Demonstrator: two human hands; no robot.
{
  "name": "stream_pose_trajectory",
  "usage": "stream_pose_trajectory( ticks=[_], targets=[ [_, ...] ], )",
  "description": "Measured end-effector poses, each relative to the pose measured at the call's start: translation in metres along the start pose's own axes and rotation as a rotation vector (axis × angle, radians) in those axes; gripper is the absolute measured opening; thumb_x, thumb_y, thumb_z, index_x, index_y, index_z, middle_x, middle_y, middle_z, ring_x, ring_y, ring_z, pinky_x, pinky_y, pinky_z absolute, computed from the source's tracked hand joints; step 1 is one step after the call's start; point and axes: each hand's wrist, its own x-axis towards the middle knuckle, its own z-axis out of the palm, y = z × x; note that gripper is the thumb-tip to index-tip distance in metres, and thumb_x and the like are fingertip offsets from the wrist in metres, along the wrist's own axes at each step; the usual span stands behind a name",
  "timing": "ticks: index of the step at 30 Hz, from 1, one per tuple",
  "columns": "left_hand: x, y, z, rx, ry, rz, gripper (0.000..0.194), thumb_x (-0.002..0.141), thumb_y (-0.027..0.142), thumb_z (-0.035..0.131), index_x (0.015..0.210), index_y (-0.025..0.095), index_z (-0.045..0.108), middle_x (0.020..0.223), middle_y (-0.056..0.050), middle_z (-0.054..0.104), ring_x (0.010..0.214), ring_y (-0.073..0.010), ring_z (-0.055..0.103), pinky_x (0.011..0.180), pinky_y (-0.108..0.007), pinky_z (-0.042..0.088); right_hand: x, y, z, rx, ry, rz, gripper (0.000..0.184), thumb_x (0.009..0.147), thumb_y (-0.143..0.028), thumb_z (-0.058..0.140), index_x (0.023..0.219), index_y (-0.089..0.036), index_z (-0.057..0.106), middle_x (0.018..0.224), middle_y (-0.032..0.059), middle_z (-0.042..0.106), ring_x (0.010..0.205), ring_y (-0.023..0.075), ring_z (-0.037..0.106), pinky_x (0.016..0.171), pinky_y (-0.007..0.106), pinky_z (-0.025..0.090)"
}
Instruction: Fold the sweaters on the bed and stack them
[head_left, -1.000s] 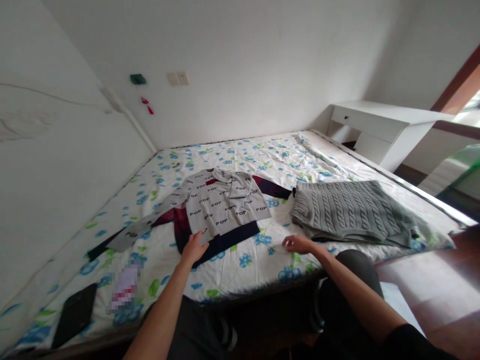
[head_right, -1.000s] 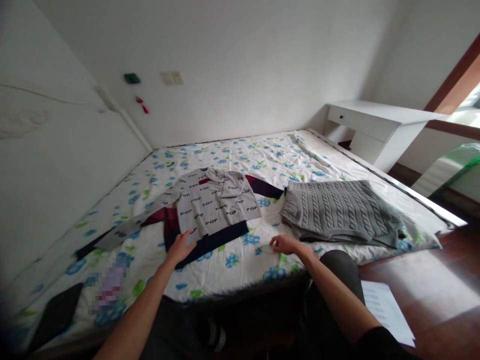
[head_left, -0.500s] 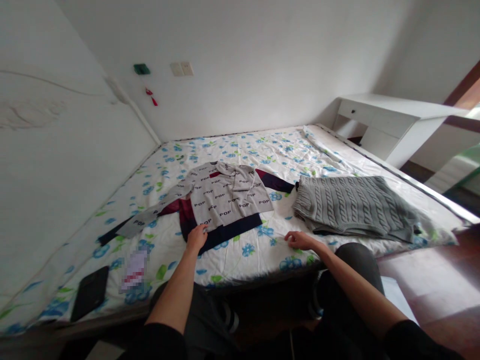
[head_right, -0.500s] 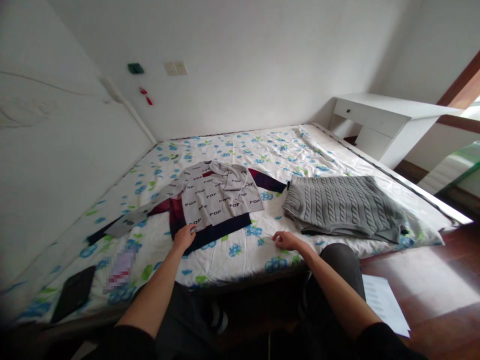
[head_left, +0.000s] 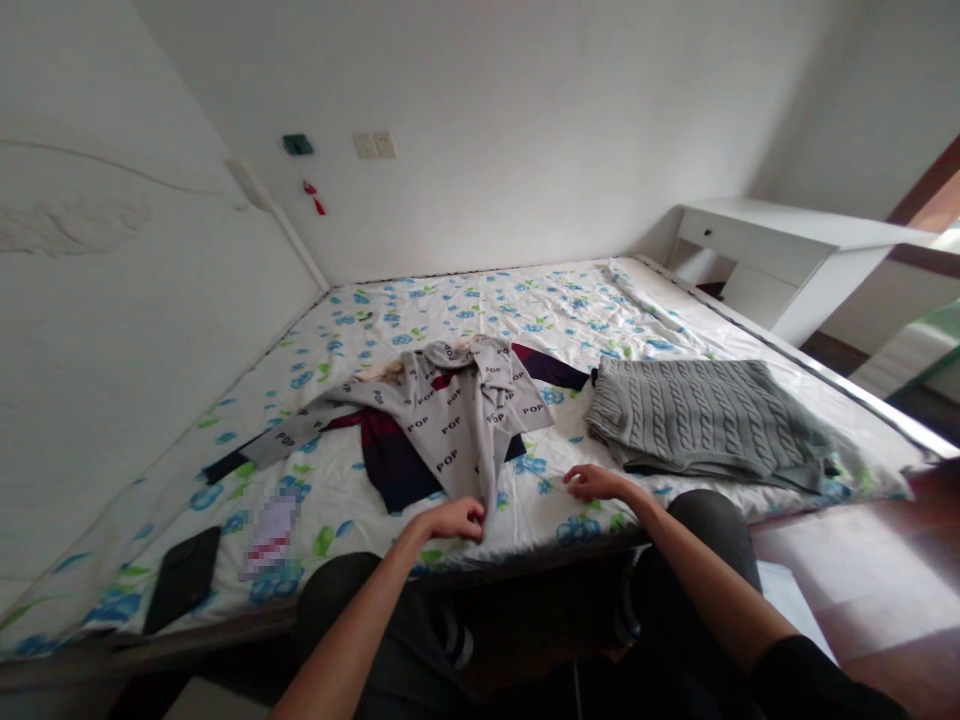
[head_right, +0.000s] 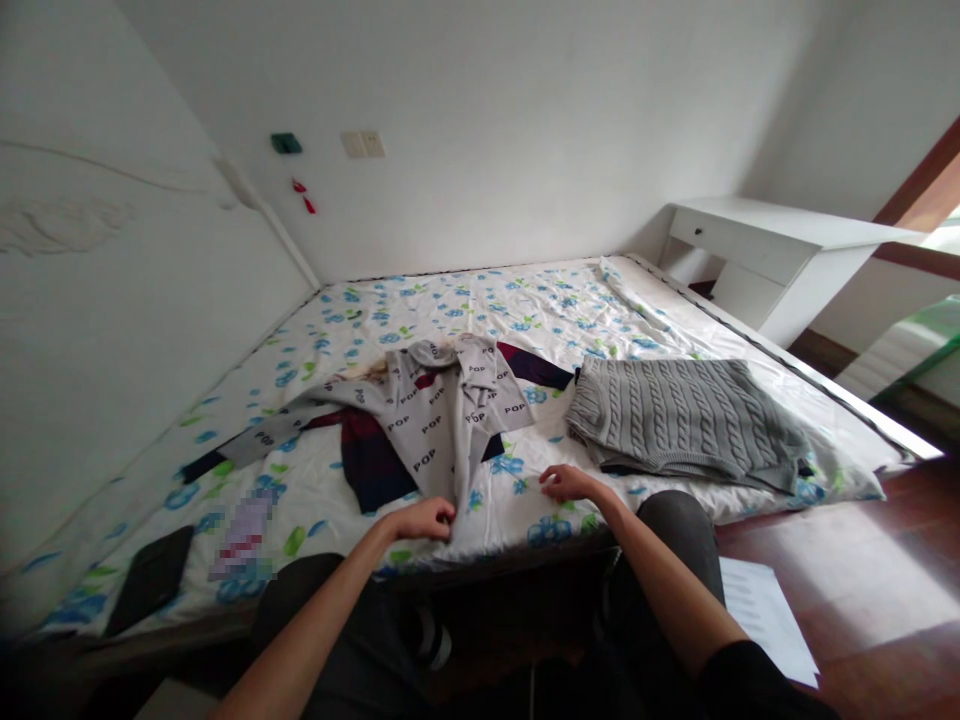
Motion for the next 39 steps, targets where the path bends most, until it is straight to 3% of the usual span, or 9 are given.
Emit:
stream_pose_trajectory(
  ticks=[4,6,9,14,20,25,28,31,39],
  targets=[
    [-0.014,0.0,0.06,0.027,-0.831,-0.117,0.025,0.061,0.043,0.099,0.077,0.027,0.086,0.069,-0.004,0.076,0.06,-0.0301,0.069,0.054,-0.042,0.055,0.004,0.003,0.003,0.055,-0.014,0.007,0.03,0.086,-0.042,0.088,0.103,-0.019,0.078,0.074,-0.0017,0.073,0.063,0.0122,0.065,0.065,0.022,0.053],
    [-0.022,0.003,0.065,-0.02,-1.029,-0.153,0.041,0.065,0.052,0.101,0.097,0.028,0.091,0.087,-0.007,0.083,0.074,-0.035,0.079,0.06,-0.045,0.06,0.006,0.006,0.004,0.01,-0.018,0.005,0.025,0.091,-0.043,0.084,0.09,-0.019,0.076,0.073,-0.0006,0.072,0.064,0.0126,0.064,0.067,0.022,0.053],
    [-0.029,0.007,0.039,-0.128,-0.703,-0.071,0.054,0.068,0.059,0.101,0.109,0.026,0.09,0.101,-0.01,0.086,0.079,-0.0302,0.08,0.066,-0.04,0.062,0.012,0.008,0.004,-0.079,0.033,0.041,0.029,0.099,-0.043,0.076,0.084,-0.019,0.073,0.078,0.0028,0.075,0.068,0.0154,0.068,0.07,0.024,0.054],
    [-0.021,-0.011,-0.037,-0.095,0.082,0.017,0.058,0.079,0.061,0.085,0.12,0.02,0.08,0.104,-0.008,0.083,0.086,-0.0242,0.076,0.075,-0.032,0.057,0.019,0.01,-0.005,-0.284,0.548,0.089,0.031,0.098,-0.037,0.077,0.123,-0.018,0.077,0.12,0.0134,0.082,0.113,0.0278,0.079,0.098,0.032,0.057],
    [-0.012,-0.052,-0.086,0.339,0.446,-0.123,0.03,0.081,0.039,0.07,0.106,0.022,0.076,0.096,-0.005,0.081,0.098,-0.0265,0.077,0.092,-0.034,0.057,0.022,0.006,-0.011,-0.339,0.605,0.137,0.054,0.098,-0.037,0.075,0.148,-0.016,0.069,0.137,0.0173,0.08,0.128,0.0307,0.076,0.103,0.033,0.055],
    [-0.009,-0.05,-0.078,0.434,0.491,-0.126,0.033,0.086,0.034,0.066,0.115,0.023,0.078,0.109,-0.007,0.085,0.107,-0.0273,0.079,0.098,-0.034,0.058,0.01,-0.002,-0.013,-0.363,0.031,0.139,0.016,0.081,-0.029,0.085,0.088,-0.016,0.079,0.084,0.0039,0.079,0.086,0.0216,0.076,0.075,0.024,0.053],
    [-0.008,-0.047,-0.071,0.497,0.531,-0.142,0.038,0.088,0.032,0.068,0.123,0.021,0.078,0.123,-0.011,0.084,0.118,-0.0291,0.079,0.104,-0.035,0.058,-0.003,-0.001,-0.01,-0.297,-0.507,0.195,0.032,0.067,-0.037,0.097,0.069,-0.017,0.072,0.066,-0.0005,0.07,0.063,0.0152,0.066,0.061,0.022,0.05],
    [-0.009,-0.048,-0.07,0.597,0.64,-0.198,0.051,0.092,0.036,0.07,0.139,0.017,0.074,0.144,-0.02,0.078,0.137,-0.0344,0.073,0.117,-0.04,0.054,-0.013,0.002,-0.009,-0.171,-0.667,0.298,0.043,0.062,-0.047,0.102,0.072,-0.017,0.073,0.067,0.0013,0.073,0.062,0.016,0.069,0.059,0.022,0.053],
    [-0.01,-0.047,-0.08,0.599,0.77,-0.517,0.09,0.094,0.035,0.067,0.173,0.001,0.04,0.14,-0.035,0.076,0.132,-0.0431,0.076,0.107,-0.047,0.057,0.012,-0.006,-0.008,0.043,0.318,0.164,0.042,0.093,-0.059,0.086,0.099,-0.018,0.079,0.089,0.0073,0.082,0.063,0.013,0.067,0.059,0.021,0.05]
  ],
)
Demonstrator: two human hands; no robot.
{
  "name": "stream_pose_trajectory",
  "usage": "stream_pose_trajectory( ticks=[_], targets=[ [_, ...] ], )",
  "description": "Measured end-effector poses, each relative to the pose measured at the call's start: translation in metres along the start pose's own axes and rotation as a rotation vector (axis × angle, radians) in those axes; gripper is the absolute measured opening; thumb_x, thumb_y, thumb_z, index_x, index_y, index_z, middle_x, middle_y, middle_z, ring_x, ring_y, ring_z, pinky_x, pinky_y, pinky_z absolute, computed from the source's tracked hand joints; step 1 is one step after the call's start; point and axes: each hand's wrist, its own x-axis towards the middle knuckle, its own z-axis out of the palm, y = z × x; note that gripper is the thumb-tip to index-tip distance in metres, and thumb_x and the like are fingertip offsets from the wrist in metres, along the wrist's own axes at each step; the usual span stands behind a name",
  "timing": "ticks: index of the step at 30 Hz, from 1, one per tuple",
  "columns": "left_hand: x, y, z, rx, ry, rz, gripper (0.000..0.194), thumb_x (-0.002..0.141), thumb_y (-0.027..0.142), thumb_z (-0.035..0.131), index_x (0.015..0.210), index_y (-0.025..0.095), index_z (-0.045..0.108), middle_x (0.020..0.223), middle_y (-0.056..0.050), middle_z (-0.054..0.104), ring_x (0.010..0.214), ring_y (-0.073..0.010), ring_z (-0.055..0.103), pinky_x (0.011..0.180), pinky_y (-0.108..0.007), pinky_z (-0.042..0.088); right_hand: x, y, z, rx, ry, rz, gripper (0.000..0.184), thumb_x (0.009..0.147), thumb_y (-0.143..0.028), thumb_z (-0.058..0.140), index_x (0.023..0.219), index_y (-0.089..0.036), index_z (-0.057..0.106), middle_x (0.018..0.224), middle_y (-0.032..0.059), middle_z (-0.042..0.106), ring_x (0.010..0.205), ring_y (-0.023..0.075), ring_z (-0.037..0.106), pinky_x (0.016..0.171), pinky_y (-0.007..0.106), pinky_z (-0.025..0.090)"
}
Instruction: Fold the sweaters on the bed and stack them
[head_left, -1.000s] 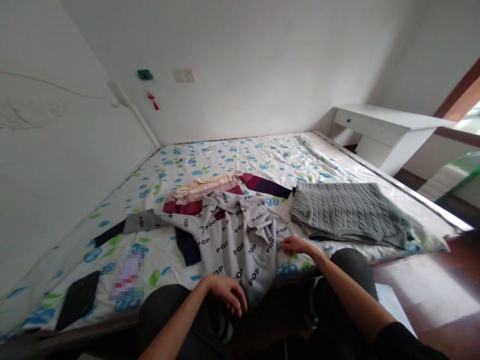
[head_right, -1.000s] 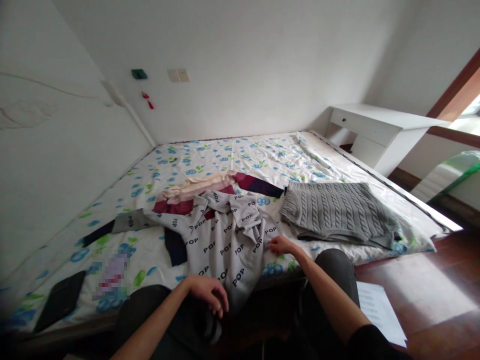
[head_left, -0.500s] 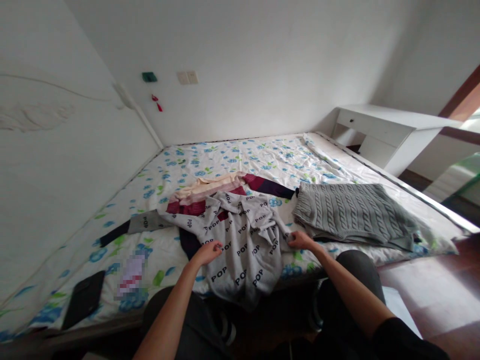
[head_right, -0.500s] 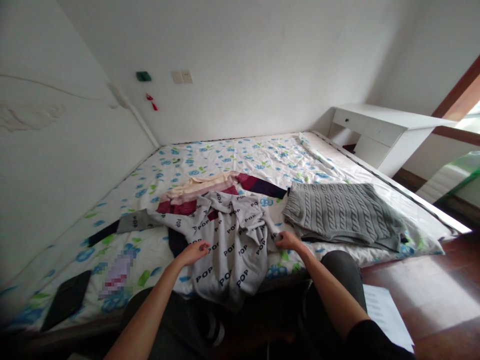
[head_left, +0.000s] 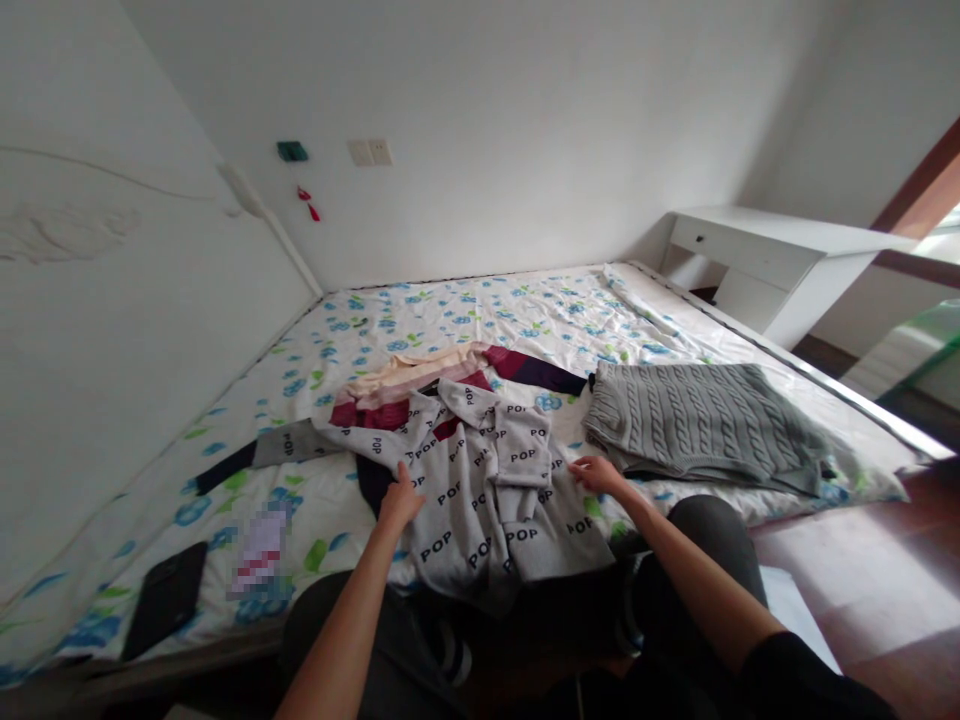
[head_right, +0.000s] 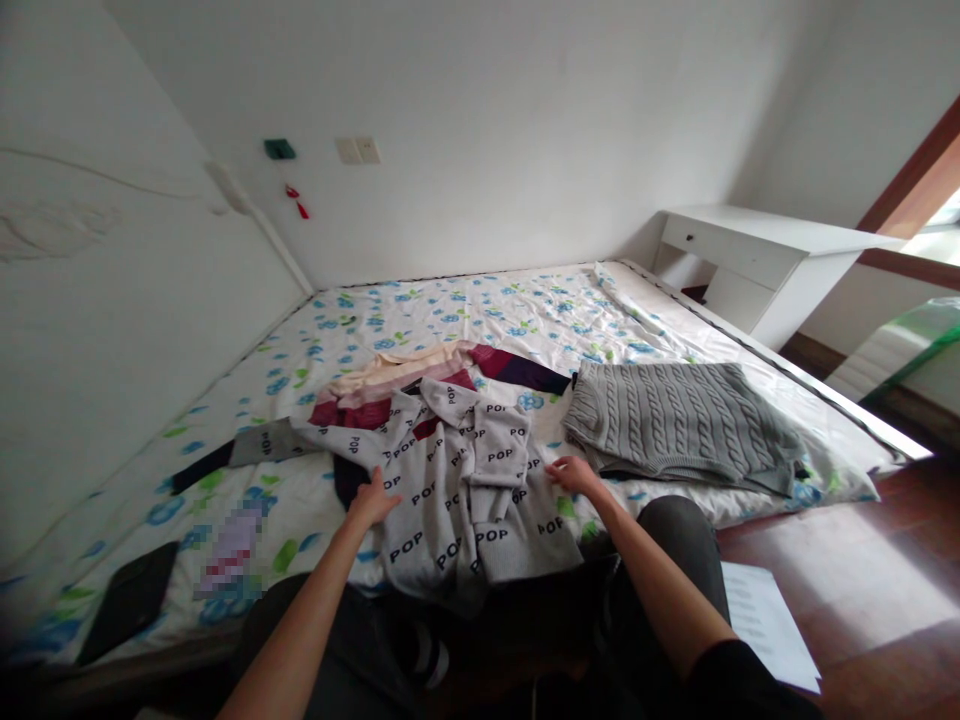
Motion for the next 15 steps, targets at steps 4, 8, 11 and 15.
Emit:
stream_pose_trajectory(
  ticks=[4,8,11,15],
  targets=[
    [0.001,0.005,-0.008,-0.099,-0.01,0.001,0.099,0.087,0.018,0.065,0.179,0.006,0.03,0.125,-0.026,0.083,0.123,-0.0379,0.081,0.103,-0.042,0.058,-0.002,-0.007,0.025,-0.022,0.134,-0.058,0.029,0.096,-0.047,0.082,0.1,-0.018,0.075,0.089,0.0058,0.079,0.074,0.0156,0.071,0.065,0.021,0.05],
    [-0.002,0.005,-0.015,-0.312,-0.142,0.187,0.089,0.075,0.019,0.07,0.163,0.014,0.058,0.118,-0.016,0.085,0.117,-0.0343,0.08,0.099,-0.038,0.06,-0.015,-0.012,0.018,-0.021,-0.253,-0.125,0.043,0.088,-0.049,0.086,0.073,-0.02,0.059,0.064,-0.0029,0.059,0.064,0.0113,0.057,0.058,0.019,0.04],
    [-0.011,-0.002,-0.016,-0.466,-0.555,0.409,0.074,0.065,0.025,0.076,0.139,0.02,0.075,0.098,-0.005,0.083,0.098,-0.03,0.078,0.086,-0.035,0.061,-0.022,-0.007,-0.007,-0.038,-0.771,-0.05,0.046,0.072,-0.047,0.097,0.071,-0.019,0.062,0.063,-0.0041,0.061,0.058,0.0092,0.055,0.055,0.018,0.042],
    [-0.019,-0.014,-0.012,-0.487,-0.972,0.493,0.062,0.061,0.04,0.087,0.119,0.02,0.078,0.073,0.003,0.066,0.071,-0.0224,0.067,0.068,-0.031,0.055,-0.023,0.004,-0.025,-0.193,-0.849,0.14,0.046,0.06,-0.042,0.106,0.078,-0.017,0.071,0.069,0.0,0.072,0.06,0.0138,0.067,0.055,0.019,0.051]
  ],
)
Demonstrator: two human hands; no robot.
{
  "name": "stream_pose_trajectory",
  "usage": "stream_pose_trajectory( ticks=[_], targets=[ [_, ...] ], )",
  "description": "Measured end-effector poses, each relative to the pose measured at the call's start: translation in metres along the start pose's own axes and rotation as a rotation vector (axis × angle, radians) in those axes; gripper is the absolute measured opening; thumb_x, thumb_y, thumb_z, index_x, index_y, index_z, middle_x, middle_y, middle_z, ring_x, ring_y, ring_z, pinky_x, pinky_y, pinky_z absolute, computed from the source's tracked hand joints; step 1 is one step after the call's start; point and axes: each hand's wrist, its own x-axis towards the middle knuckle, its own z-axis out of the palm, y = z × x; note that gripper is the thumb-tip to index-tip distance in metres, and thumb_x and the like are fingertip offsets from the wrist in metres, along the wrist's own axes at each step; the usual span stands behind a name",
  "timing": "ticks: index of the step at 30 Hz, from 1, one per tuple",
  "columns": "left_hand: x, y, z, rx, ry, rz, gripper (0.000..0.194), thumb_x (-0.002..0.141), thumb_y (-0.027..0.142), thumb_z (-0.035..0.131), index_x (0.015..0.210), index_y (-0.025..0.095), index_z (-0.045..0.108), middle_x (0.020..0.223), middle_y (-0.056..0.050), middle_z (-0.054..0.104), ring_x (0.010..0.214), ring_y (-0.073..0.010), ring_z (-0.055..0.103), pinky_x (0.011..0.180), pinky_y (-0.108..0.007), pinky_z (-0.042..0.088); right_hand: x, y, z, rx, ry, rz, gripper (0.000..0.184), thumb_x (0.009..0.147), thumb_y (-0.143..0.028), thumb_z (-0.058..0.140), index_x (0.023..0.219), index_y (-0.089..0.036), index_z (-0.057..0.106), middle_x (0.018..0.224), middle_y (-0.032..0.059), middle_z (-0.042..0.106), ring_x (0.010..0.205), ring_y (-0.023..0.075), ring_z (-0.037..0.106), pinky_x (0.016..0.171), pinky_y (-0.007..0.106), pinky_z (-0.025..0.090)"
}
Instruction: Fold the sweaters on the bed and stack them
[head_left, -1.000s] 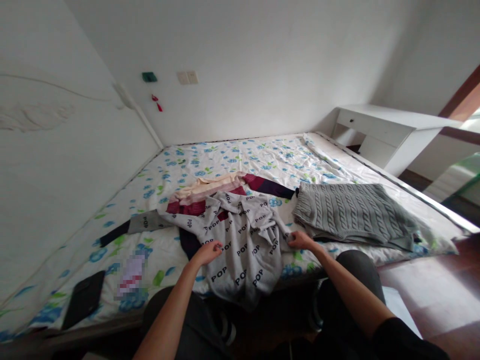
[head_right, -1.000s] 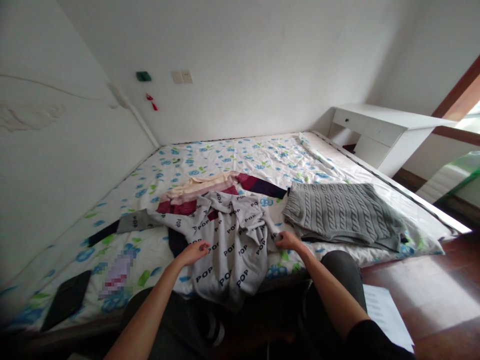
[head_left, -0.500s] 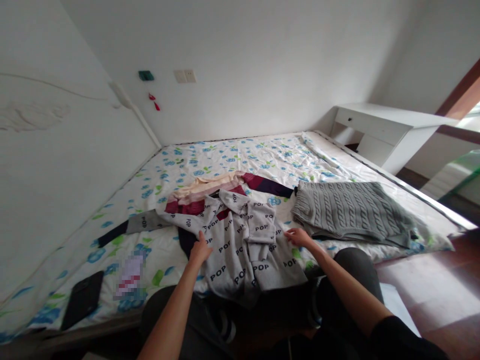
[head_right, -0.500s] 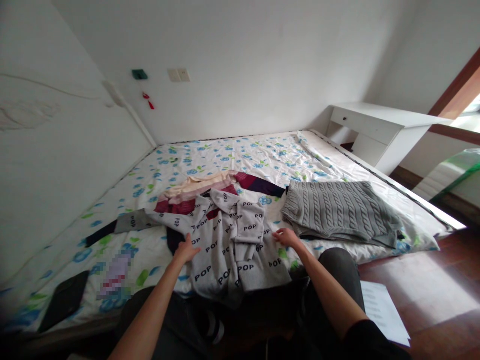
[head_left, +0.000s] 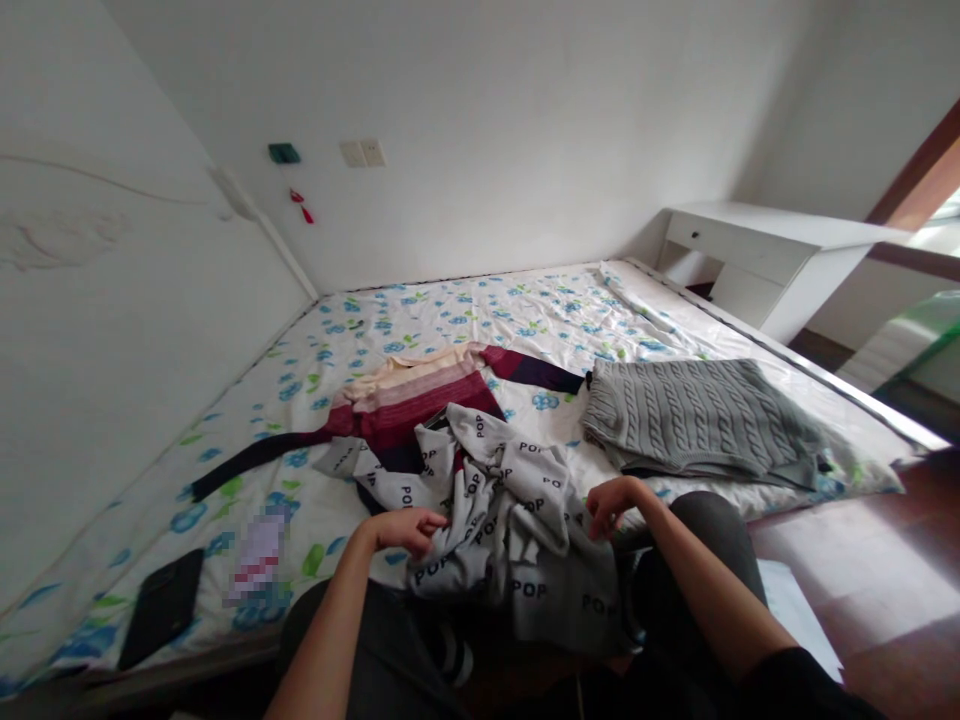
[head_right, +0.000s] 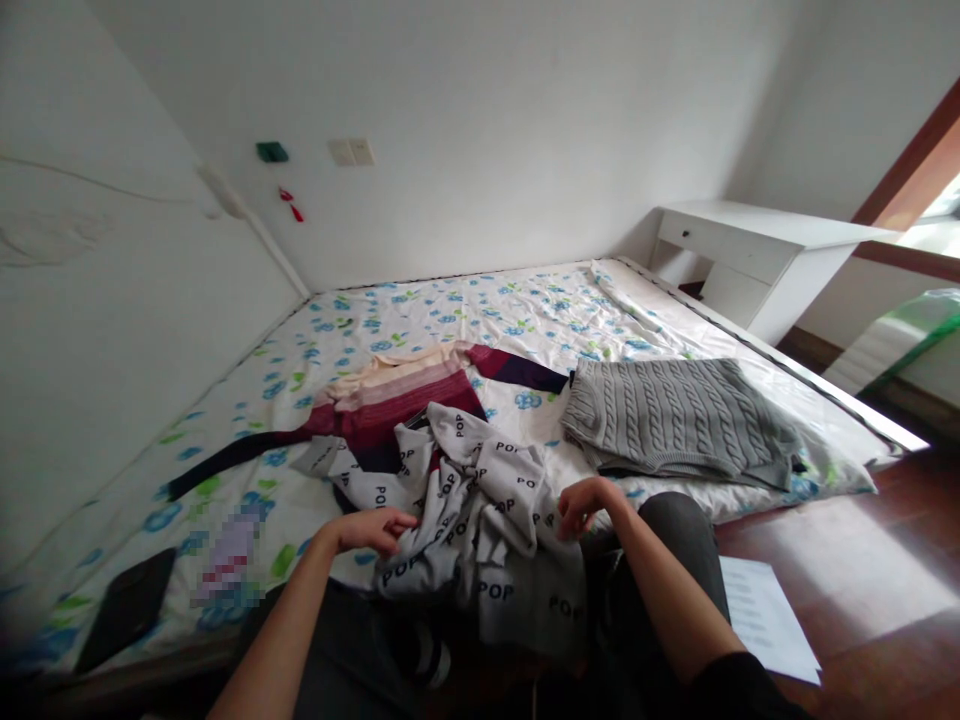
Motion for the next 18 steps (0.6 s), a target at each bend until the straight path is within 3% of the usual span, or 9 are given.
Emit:
stream_pose_trajectory(
  ticks=[1,3,6,8,10,14,16,18],
  targets=[
    [0.0,-0.002,0.0,-0.011,0.01,0.0,0.064,0.064,0.046,0.087,0.121,0.02,0.077,0.07,0.004,0.063,0.069,-0.0217,0.065,0.068,-0.031,0.053,0.001,0.001,-0.002,0.017,0.075,0.026,0.044,0.064,-0.041,0.105,0.081,-0.018,0.072,0.069,-0.0002,0.072,0.059,0.014,0.068,0.056,0.02,0.053],
    [0.002,-0.003,-0.005,0.016,0.169,0.011,0.065,0.073,0.055,0.081,0.126,0.019,0.076,0.073,0.002,0.065,0.072,-0.023,0.067,0.071,-0.032,0.055,0.007,0.0,-0.006,0.075,0.299,0.018,0.034,0.076,-0.037,0.099,0.092,-0.018,0.075,0.073,0.0001,0.074,0.061,0.0135,0.068,0.059,0.02,0.054],
    [0.01,0.001,-0.015,0.212,0.606,0.006,0.059,0.085,0.05,0.071,0.134,0.018,0.075,0.1,-0.009,0.079,0.096,-0.0291,0.075,0.09,-0.038,0.06,0.021,-0.008,-0.009,0.133,0.766,-0.108,0.028,0.092,-0.031,0.083,0.116,-0.018,0.077,0.094,0.0049,0.081,0.076,0.0149,0.074,0.068,0.021,0.057],
    [0.017,0.005,-0.019,0.361,0.871,-0.027,0.058,0.089,0.043,0.069,0.142,0.019,0.073,0.126,-0.016,0.081,0.118,-0.0326,0.076,0.107,-0.042,0.057,0.032,-0.015,-0.006,0.156,0.973,-0.214,0.034,0.099,-0.035,0.075,0.13,-0.02,0.074,0.112,0.0085,0.082,0.09,0.0183,0.078,0.076,0.023,0.059],
    [0.026,0.01,-0.018,0.468,1.001,-0.047,0.065,0.093,0.041,0.069,0.154,0.019,0.067,0.146,-0.019,0.077,0.138,-0.0339,0.071,0.118,-0.043,0.053,0.043,-0.022,0.004,0.158,1.017,-0.315,0.042,0.1,-0.042,0.075,0.138,-0.022,0.072,0.121,0.0098,0.081,0.1,0.0221,0.079,0.081,0.027,0.06],
    [0.042,0.016,-0.008,0.564,0.98,-0.157,0.083,0.094,0.048,0.074,0.166,0.011,0.056,0.154,-0.028,0.072,0.142,-0.0388,0.07,0.113,-0.042,0.054,0.058,-0.032,0.028,-0.011,0.957,-0.402,0.04,0.093,-0.046,0.083,0.125,-0.024,0.075,0.106,0.0051,0.081,0.097,0.025,0.076,0.086,0.031,0.058],
    [0.045,0.019,-0.007,0.561,0.952,-0.256,0.073,0.095,0.047,0.073,0.158,0.01,0.064,0.144,-0.028,0.077,0.131,-0.0392,0.076,0.105,-0.04,0.056,0.056,-0.035,0.032,-0.082,0.92,-0.439,0.028,0.095,-0.044,0.08,0.114,-0.024,0.077,0.097,0.0025,0.08,0.093,0.0241,0.073,0.086,0.03,0.055],
    [0.04,0.02,-0.013,0.53,0.95,-0.308,0.046,0.1,0.038,0.065,0.139,0.018,0.078,0.13,-0.02,0.084,0.119,-0.0354,0.08,0.097,-0.037,0.056,0.043,-0.037,0.027,-0.097,0.942,-0.461,0.023,0.097,-0.043,0.076,0.109,-0.023,0.078,0.092,0.0023,0.079,0.09,0.0244,0.073,0.084,0.029,0.053]
  ],
)
